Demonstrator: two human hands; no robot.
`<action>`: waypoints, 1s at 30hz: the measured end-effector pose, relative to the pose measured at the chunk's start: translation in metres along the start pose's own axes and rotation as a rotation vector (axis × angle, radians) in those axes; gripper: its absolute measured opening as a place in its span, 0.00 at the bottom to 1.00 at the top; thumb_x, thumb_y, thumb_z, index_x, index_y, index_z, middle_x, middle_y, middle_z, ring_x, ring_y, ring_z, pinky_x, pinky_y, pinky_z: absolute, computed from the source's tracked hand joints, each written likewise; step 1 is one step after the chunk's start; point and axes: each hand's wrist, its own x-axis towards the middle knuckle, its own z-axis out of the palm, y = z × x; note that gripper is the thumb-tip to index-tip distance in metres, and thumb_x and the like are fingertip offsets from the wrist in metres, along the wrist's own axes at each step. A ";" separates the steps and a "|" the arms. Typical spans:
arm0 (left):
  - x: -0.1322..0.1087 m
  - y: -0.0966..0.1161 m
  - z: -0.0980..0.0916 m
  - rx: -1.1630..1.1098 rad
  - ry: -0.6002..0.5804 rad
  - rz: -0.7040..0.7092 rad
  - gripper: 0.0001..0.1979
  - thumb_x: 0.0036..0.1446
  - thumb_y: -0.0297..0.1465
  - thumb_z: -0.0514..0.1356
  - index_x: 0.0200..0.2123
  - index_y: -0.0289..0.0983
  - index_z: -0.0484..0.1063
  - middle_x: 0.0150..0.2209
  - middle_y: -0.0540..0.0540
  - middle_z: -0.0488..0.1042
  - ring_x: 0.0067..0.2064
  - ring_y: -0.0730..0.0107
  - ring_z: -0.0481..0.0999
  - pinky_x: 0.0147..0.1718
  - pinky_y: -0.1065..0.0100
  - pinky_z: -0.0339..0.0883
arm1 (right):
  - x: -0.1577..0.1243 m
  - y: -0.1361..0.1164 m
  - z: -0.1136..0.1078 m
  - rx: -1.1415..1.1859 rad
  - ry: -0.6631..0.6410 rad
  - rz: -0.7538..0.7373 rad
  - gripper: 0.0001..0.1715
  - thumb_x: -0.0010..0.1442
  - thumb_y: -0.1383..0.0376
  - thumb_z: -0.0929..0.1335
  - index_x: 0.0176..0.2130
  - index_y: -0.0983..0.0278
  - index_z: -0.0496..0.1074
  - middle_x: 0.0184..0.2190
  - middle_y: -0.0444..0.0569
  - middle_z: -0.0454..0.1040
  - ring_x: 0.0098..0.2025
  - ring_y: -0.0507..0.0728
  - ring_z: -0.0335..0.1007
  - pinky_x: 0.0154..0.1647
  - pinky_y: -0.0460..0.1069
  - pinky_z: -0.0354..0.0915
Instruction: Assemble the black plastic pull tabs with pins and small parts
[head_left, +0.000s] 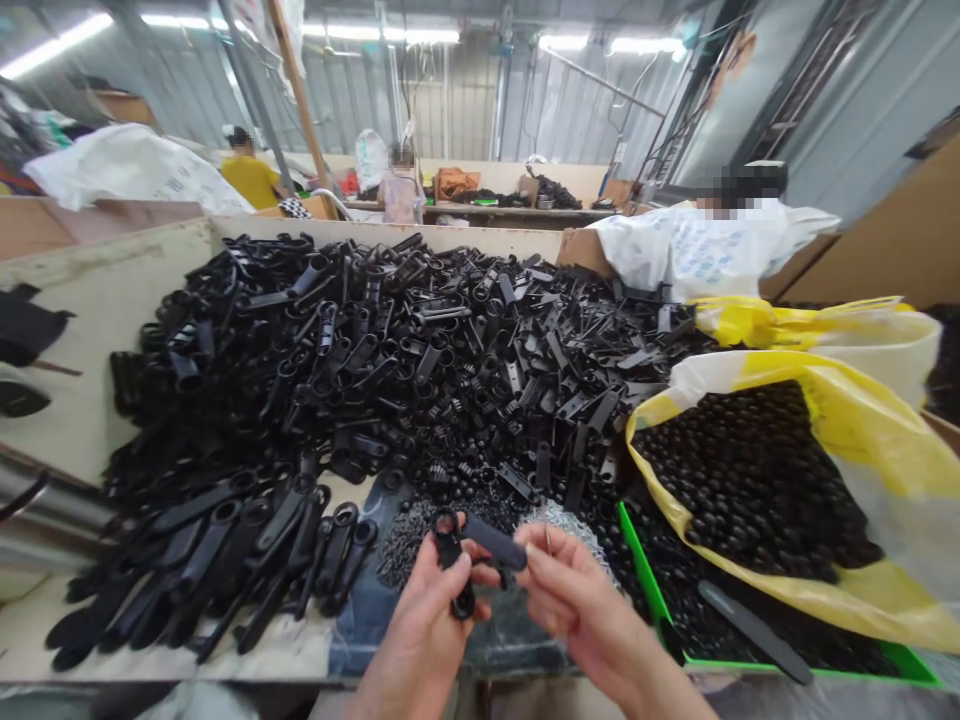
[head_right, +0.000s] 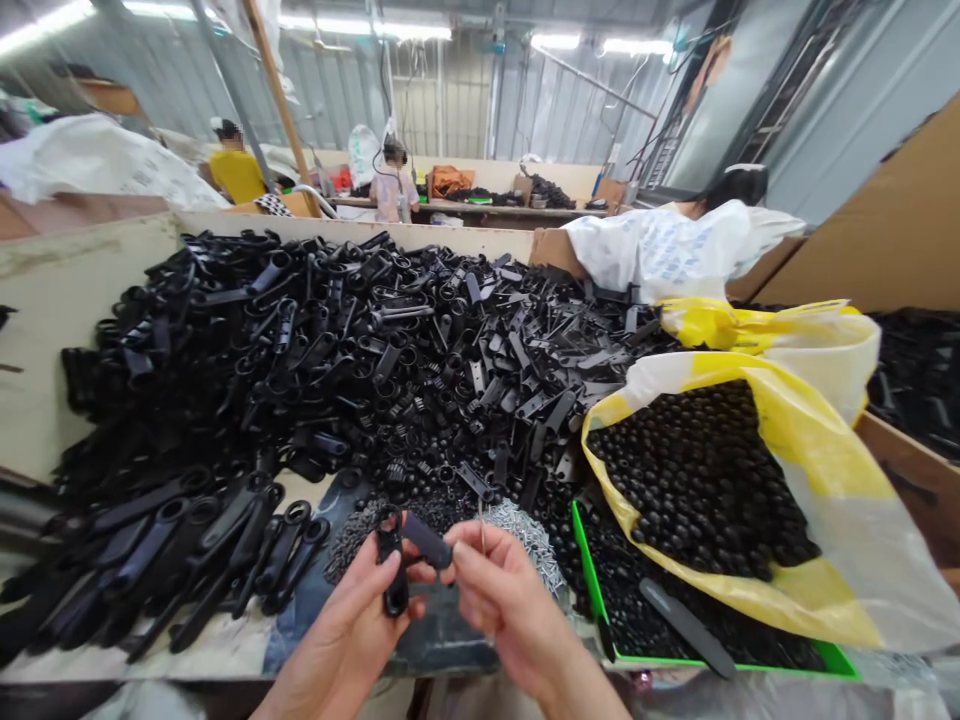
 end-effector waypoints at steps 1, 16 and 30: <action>-0.002 0.000 0.001 0.010 0.001 0.029 0.28 0.54 0.37 0.72 0.56 0.40 0.69 0.45 0.44 0.80 0.41 0.66 0.76 0.38 0.67 0.66 | -0.007 0.013 0.006 0.067 -0.021 0.047 0.26 0.54 0.46 0.78 0.36 0.63 0.72 0.23 0.37 0.66 0.17 0.42 0.34 0.17 0.42 0.39; -0.008 -0.015 0.000 -0.047 0.184 0.221 0.28 0.53 0.38 0.73 0.55 0.42 0.73 0.46 0.44 0.81 0.51 0.60 0.77 0.55 0.58 0.66 | -0.022 0.030 0.019 -1.080 0.100 -1.042 0.19 0.68 0.75 0.68 0.56 0.64 0.76 0.43 0.55 0.82 0.41 0.56 0.83 0.40 0.45 0.78; -0.016 -0.018 0.007 -0.035 0.126 0.218 0.22 0.54 0.42 0.73 0.50 0.42 0.78 0.44 0.45 0.81 0.49 0.63 0.78 0.50 0.64 0.71 | -0.027 0.037 0.033 -0.957 0.183 -1.020 0.13 0.69 0.71 0.68 0.52 0.65 0.79 0.37 0.54 0.82 0.35 0.56 0.82 0.33 0.46 0.78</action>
